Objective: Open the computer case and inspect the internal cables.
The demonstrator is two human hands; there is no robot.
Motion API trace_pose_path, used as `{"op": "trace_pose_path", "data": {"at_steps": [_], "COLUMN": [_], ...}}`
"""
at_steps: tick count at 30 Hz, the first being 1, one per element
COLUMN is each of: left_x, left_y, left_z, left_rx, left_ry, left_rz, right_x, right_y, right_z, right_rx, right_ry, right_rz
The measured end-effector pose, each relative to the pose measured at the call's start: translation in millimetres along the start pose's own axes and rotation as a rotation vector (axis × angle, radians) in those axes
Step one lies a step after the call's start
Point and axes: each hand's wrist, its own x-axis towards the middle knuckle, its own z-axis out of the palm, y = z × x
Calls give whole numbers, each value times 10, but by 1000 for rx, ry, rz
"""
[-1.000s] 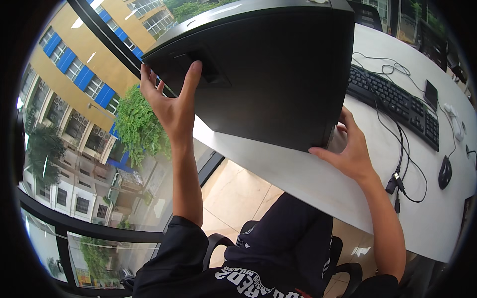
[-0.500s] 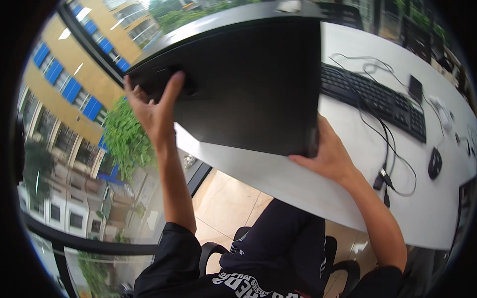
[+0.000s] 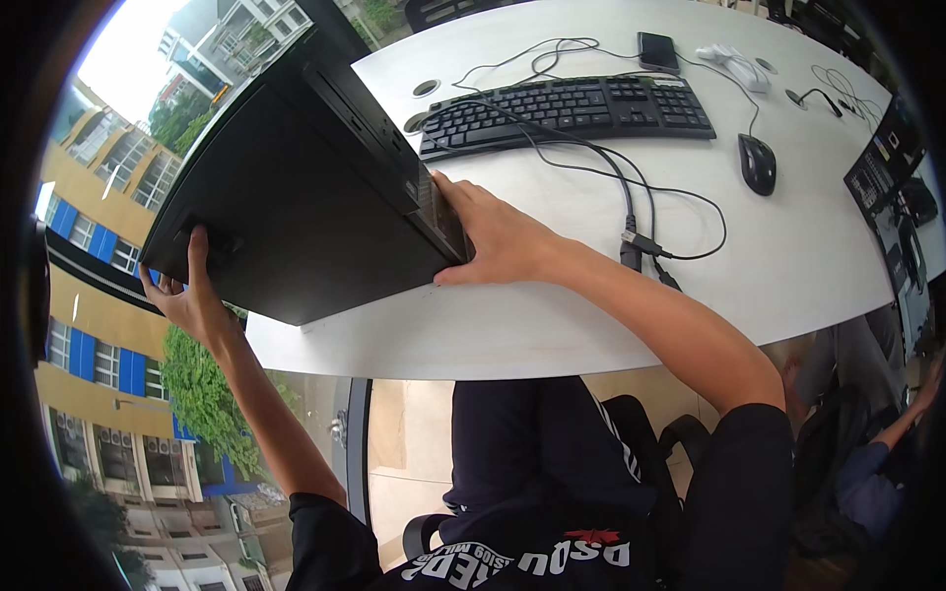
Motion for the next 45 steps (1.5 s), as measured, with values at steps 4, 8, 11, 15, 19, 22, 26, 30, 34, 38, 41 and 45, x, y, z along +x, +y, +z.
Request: {"op": "trace_pose_path", "data": {"at_steps": [4, 8, 11, 15, 19, 22, 26, 30, 34, 38, 41, 45], "left_x": [35, 28, 73, 25, 76, -41, 61, 64, 73, 89, 90, 132], "left_y": [4, 71, 84, 174, 111, 236, 96, 87, 76, 80, 136, 132], "left_z": [68, 259, 364, 599, 683, 661, 614, 601, 564, 537, 477, 435], "left_rx": [19, -92, -59, -27, 30, -72, 86, 98, 75, 101, 178, 251], "left_ry": [2, -4, -11, 4, 16, -12, -33, -82, -127, -125, -131, -135], "left_rz": [16, -21, -34, -6, 21, -52, -4, 13, 56, 78, 96, 136], "right_x": [49, 113, 226, 367, 344, 354, 357, 306, 209, 217, 196, 192], "right_y": [57, 151, 205, 393, 443, 490, 493, 448, 472, 442, 383, 391], "right_z": [-55, -129, -219, -369, -375, -372, -378, -374, -235, -233, -215, -223], "right_rx": [47, 33, -21, 31, -23, -10, -121, -203, -397, -428, -378, -393], "right_ry": [5, 46, 9, 47, 119, 118, 166, 182, 270, 269, 261, 265], "right_rz": [-25, -49, 8, -75, -54, -74, -86, -15, -34, -71, -5, -42]}}
